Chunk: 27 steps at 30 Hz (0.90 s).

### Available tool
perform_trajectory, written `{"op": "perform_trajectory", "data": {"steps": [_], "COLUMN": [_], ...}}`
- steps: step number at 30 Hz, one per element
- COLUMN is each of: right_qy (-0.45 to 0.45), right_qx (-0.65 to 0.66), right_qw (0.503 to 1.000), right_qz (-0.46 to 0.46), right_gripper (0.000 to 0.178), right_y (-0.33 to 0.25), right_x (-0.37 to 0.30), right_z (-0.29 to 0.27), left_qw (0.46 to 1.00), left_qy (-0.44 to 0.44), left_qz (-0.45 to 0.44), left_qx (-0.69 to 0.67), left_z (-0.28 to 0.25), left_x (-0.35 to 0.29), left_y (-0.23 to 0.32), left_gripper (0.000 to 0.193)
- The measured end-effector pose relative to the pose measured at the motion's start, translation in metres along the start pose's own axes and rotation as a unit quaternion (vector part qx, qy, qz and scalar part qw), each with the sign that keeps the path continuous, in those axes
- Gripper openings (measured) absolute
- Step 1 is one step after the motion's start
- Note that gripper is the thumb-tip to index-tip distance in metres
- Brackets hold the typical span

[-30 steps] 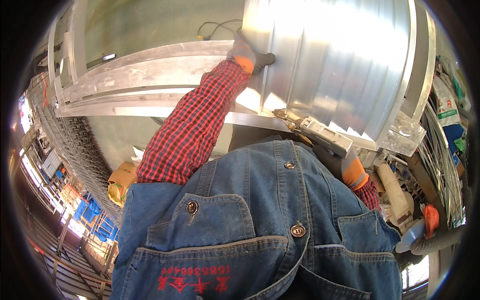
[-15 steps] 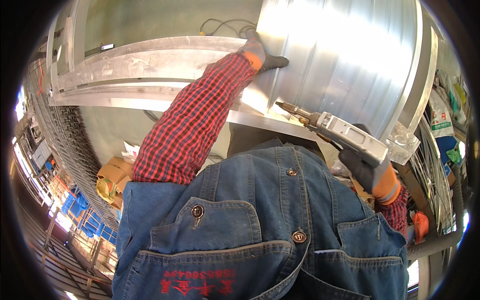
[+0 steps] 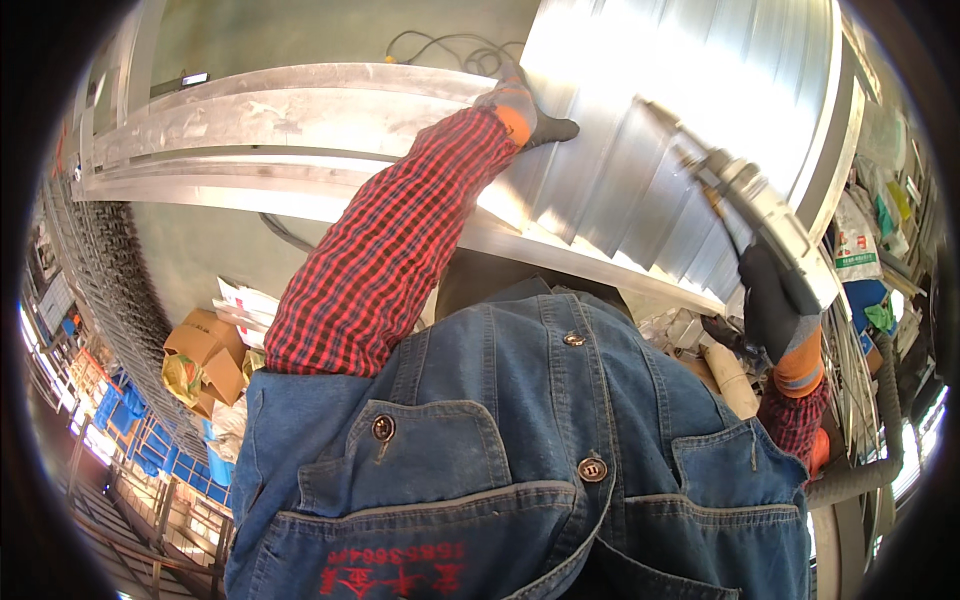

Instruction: The person aligns and welds metal frame components using a handheld welding tool. They repeatedly position metal bars, apply welds, and adjust the frame pieces to assemble a larger structure.

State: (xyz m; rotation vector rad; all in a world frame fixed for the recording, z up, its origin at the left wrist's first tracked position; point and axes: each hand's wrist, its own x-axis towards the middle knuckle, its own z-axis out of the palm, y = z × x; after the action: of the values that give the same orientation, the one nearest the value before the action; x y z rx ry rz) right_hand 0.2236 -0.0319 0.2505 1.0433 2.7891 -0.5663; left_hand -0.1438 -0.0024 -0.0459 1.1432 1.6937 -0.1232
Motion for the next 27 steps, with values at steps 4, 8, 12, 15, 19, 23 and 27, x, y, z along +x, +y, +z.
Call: {"op": "perform_trajectory", "data": {"steps": [4, 8, 12, 15, 19, 23, 27], "right_qy": [0.085, 0.196, 0.29, 0.267, 0.281, 0.271, 0.226], "right_qx": [0.241, 0.132, 0.067, -0.002, -0.019, 0.007, 0.018], "right_qw": [0.906, 0.906, 0.822, 0.788, 0.756, 0.756, 0.756], "right_qz": [0.338, 0.351, 0.486, 0.554, 0.591, 0.596, 0.614], "right_gripper": [0.027, 0.024, 0.067, 0.074, 0.059, 0.062, 0.065], "right_y": [0.02, 0.042, 0.073, 0.092, 0.088, 0.075, 0.073], "right_x": [-0.023, -0.012, 0.036, 0.072, 0.095, 0.104, 0.112], "right_z": [0.011, 0.06, 0.115, 0.141, 0.157, 0.165, 0.18], "left_qw": [0.999, 0.996, 0.994, 0.971, 0.962, 0.987, 0.991], "left_qy": [-0.027, 0.062, 0.092, 0.23, 0.26, 0.129, 0.093], "left_qz": [-0.046, 0.048, 0.014, 0.062, 0.07, -0.031, -0.025], "left_qx": [-0.004, -0.037, -0.054, 0.006, 0.044, 0.091, 0.096], "left_z": [-0.005, -0.007, -0.009, 0.001, 0.022, 0.033, 0.038], "left_x": [-0.007, -0.02, -0.042, -0.077, -0.15, -0.194, -0.196], "left_y": [0.007, 0.01, 0.016, 0.021, 0.003, -0.015, -0.02], "left_gripper": [0.168, 0.164, 0.153, 0.142, 0.131, 0.128, 0.117]}}
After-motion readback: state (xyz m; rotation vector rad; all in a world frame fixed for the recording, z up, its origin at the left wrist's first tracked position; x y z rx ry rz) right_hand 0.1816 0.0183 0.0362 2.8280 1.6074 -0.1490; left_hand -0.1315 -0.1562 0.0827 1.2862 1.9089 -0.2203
